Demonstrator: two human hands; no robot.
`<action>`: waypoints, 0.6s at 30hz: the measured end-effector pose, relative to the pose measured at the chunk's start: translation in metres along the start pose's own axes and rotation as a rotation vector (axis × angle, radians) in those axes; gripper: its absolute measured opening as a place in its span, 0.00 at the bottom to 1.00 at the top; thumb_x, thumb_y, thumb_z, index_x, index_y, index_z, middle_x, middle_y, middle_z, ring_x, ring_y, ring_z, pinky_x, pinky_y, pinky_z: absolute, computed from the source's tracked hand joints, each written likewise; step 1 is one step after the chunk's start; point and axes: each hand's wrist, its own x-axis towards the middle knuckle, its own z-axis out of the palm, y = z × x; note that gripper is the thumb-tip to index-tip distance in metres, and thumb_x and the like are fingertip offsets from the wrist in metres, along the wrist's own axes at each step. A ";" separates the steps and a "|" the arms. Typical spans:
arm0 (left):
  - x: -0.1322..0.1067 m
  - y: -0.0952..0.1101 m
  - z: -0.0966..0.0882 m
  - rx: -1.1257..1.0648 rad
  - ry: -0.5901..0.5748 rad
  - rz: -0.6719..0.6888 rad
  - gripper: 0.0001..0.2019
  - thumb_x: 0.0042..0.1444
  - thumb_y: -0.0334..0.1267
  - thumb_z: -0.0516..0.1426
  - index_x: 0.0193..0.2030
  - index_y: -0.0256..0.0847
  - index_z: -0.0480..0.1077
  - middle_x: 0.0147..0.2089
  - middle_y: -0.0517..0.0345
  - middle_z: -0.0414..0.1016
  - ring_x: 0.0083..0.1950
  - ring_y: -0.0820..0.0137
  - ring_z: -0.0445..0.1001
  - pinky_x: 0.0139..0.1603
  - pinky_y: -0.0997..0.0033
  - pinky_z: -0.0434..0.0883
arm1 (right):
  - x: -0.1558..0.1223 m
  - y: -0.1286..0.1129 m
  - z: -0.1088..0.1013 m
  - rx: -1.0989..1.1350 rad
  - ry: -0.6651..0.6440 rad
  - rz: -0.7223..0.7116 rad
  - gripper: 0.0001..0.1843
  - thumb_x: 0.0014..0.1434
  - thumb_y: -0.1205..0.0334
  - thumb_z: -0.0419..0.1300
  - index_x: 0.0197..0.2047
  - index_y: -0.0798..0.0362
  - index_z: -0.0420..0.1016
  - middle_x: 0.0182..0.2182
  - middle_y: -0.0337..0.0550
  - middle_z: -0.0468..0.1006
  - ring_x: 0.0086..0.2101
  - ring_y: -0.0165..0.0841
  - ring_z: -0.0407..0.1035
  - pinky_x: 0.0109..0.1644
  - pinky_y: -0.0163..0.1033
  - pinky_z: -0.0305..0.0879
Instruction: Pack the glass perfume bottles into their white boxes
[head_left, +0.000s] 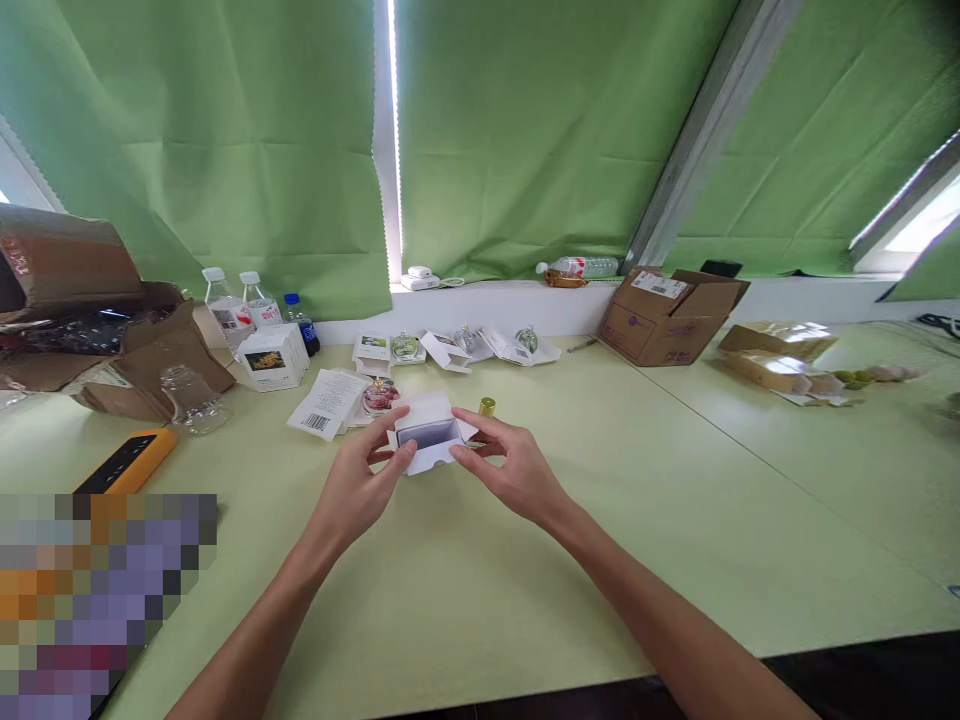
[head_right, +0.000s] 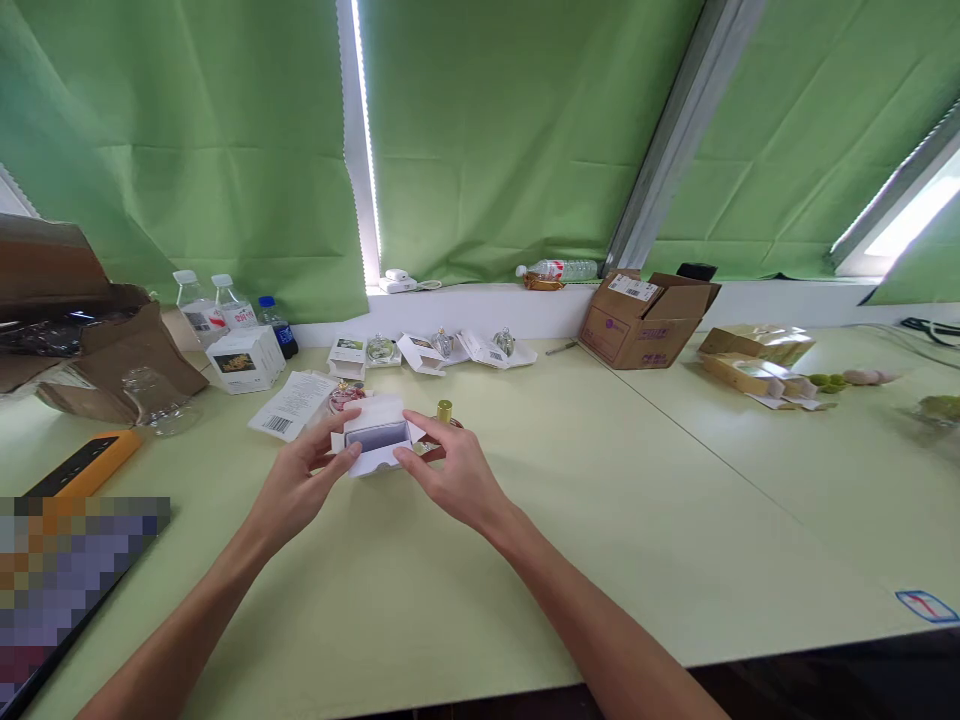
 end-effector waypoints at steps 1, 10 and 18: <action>0.000 0.000 -0.001 -0.022 -0.007 -0.018 0.24 0.58 0.48 0.55 0.60 0.45 0.65 0.51 0.54 0.75 0.47 0.63 0.75 0.47 0.63 0.74 | 0.000 0.000 0.000 -0.004 0.003 -0.003 0.25 0.59 0.54 0.59 0.59 0.49 0.69 0.51 0.46 0.75 0.42 0.38 0.72 0.44 0.45 0.77; 0.005 -0.005 -0.003 -0.079 0.019 0.014 0.19 0.59 0.45 0.54 0.56 0.45 0.69 0.51 0.55 0.75 0.51 0.62 0.73 0.50 0.63 0.70 | 0.000 0.002 -0.001 -0.001 0.002 -0.002 0.25 0.60 0.55 0.58 0.60 0.50 0.68 0.50 0.46 0.76 0.42 0.38 0.73 0.43 0.45 0.77; 0.004 -0.004 -0.002 -0.005 -0.002 0.035 0.18 0.59 0.46 0.54 0.54 0.47 0.70 0.51 0.57 0.75 0.48 0.65 0.74 0.46 0.67 0.71 | 0.000 0.001 -0.003 0.029 -0.023 0.044 0.28 0.59 0.53 0.59 0.61 0.51 0.66 0.52 0.46 0.74 0.44 0.40 0.72 0.44 0.45 0.76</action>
